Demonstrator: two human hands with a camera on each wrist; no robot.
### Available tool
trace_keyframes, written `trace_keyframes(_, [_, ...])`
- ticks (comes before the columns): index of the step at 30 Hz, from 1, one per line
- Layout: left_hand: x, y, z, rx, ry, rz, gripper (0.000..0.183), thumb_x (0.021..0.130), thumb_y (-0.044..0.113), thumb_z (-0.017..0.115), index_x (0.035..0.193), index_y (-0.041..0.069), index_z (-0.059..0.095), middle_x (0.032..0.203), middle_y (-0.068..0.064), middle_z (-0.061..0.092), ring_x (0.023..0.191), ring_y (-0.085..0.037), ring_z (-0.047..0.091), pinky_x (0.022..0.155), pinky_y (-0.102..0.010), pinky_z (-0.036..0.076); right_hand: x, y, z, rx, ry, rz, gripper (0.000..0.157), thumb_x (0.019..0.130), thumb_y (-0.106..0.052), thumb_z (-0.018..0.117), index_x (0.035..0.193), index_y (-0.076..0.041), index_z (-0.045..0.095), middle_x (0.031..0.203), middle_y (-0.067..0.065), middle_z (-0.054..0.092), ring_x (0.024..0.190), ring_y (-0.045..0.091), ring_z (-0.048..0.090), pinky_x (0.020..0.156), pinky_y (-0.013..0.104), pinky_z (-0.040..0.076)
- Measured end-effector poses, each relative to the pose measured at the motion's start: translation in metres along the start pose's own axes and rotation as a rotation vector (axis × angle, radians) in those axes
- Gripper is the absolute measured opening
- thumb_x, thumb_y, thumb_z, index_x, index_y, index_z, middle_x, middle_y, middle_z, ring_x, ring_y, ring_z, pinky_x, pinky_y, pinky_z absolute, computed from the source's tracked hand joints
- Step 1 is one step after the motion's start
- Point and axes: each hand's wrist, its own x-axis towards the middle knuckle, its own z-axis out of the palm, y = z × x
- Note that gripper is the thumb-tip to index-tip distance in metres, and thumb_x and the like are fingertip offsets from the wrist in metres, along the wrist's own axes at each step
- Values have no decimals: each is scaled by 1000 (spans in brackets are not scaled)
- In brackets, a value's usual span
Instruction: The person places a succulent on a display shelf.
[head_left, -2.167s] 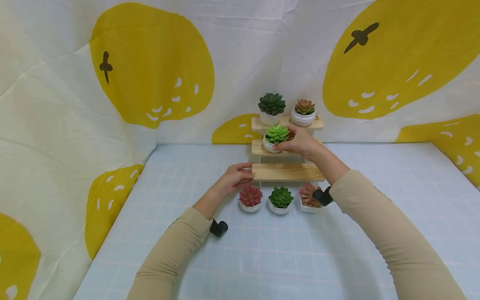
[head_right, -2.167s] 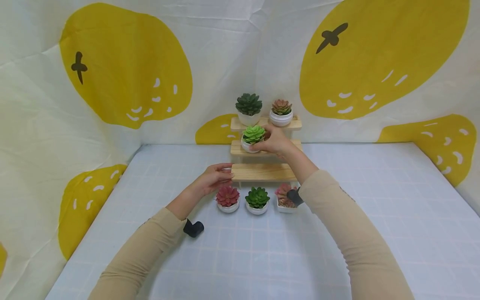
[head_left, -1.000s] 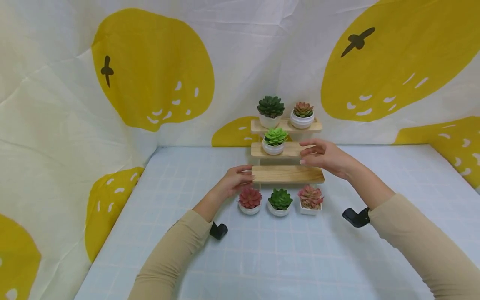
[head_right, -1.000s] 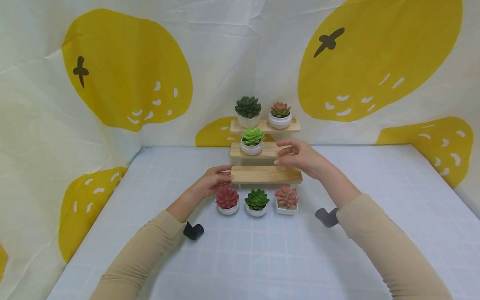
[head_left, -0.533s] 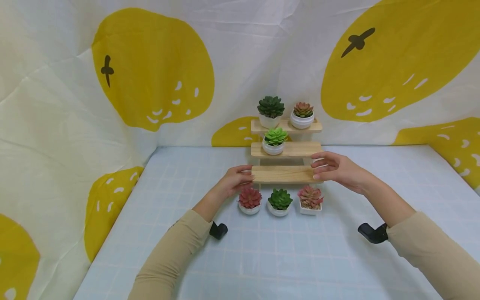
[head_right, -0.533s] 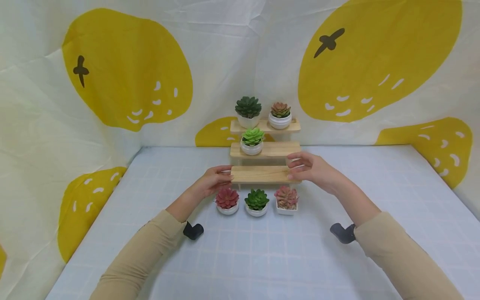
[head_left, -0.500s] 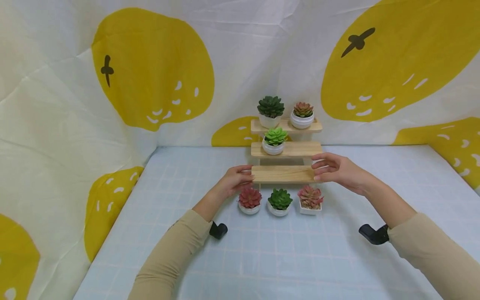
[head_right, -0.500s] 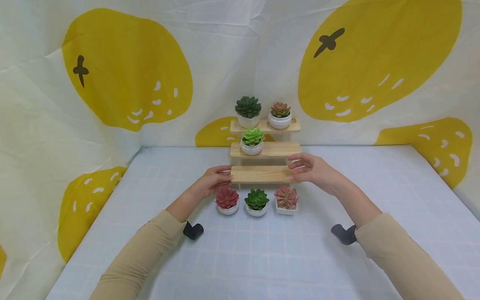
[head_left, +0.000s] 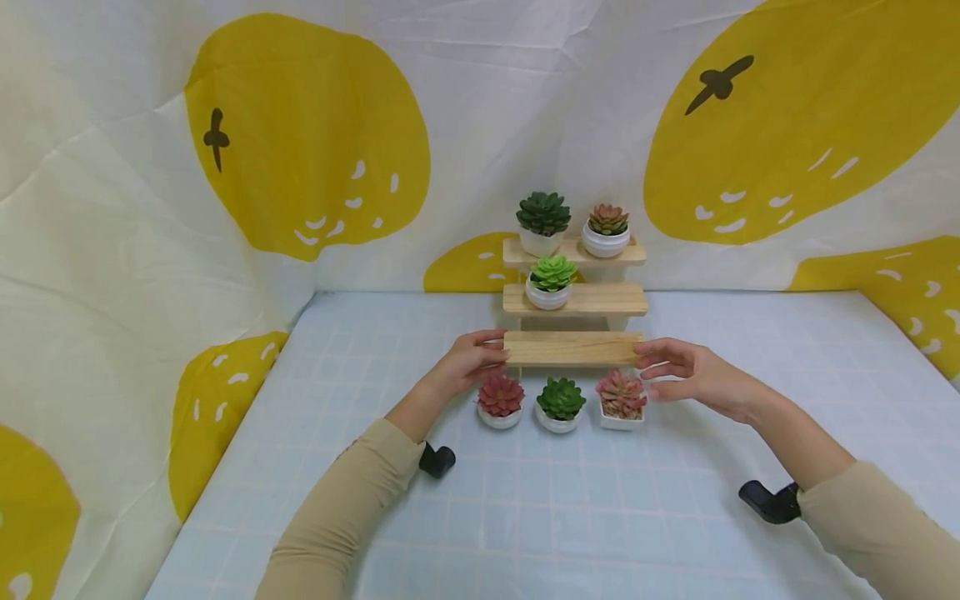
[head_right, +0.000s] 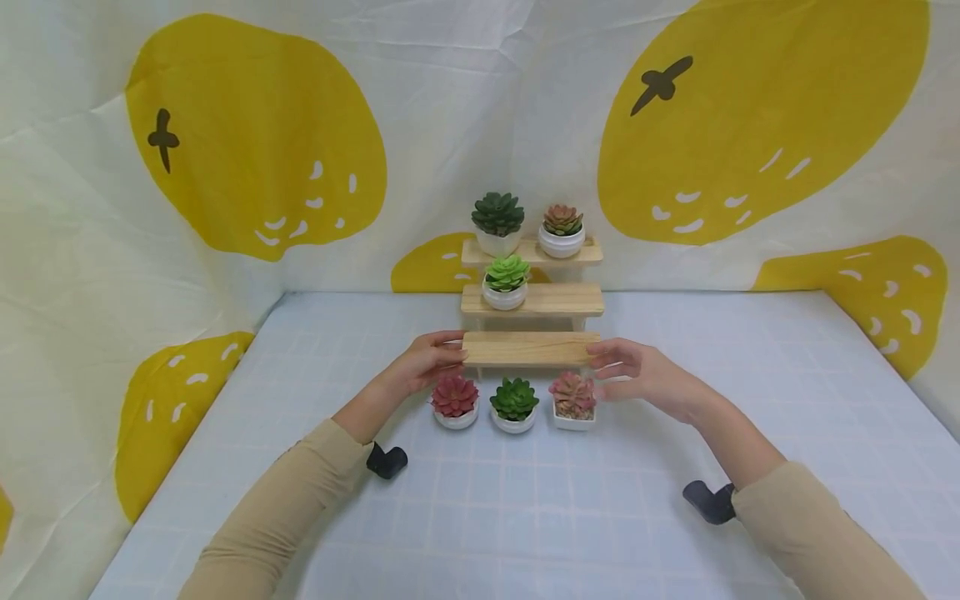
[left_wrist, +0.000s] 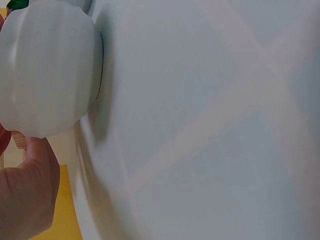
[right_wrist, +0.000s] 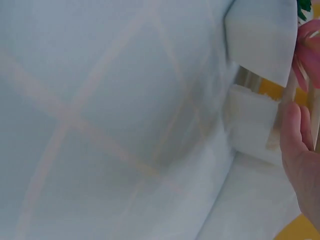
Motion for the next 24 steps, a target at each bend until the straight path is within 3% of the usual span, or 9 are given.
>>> trace_keyframes(7, [2,-1,0,-4,10,-2,49,87,-7,58,134,1,47,126,-20,53,84,-17,59,77,-28,54,-4,14,-1,-21,-51,-6,62,83,-1,65,136,8,34,127,27,44,106,15,55,82,30,51])
trace_keyframes(13, [2,-2,0,-6,13,2,49,87,-7,59,134,1,48,125,-21,54,84,-17,60,76,-28,55,-3,25,4,-96,-74,-9,67,78,-5,73,133,8,37,126,24,45,106,17,54,86,27,50])
trace_keyframes(24, [3,-2,-1,-12,7,-1,50,86,-7,60,134,2,48,125,-21,54,84,-17,60,75,-27,55,3,32,15,-133,-32,15,72,71,-7,79,131,7,40,116,19,53,104,26,54,84,30,51])
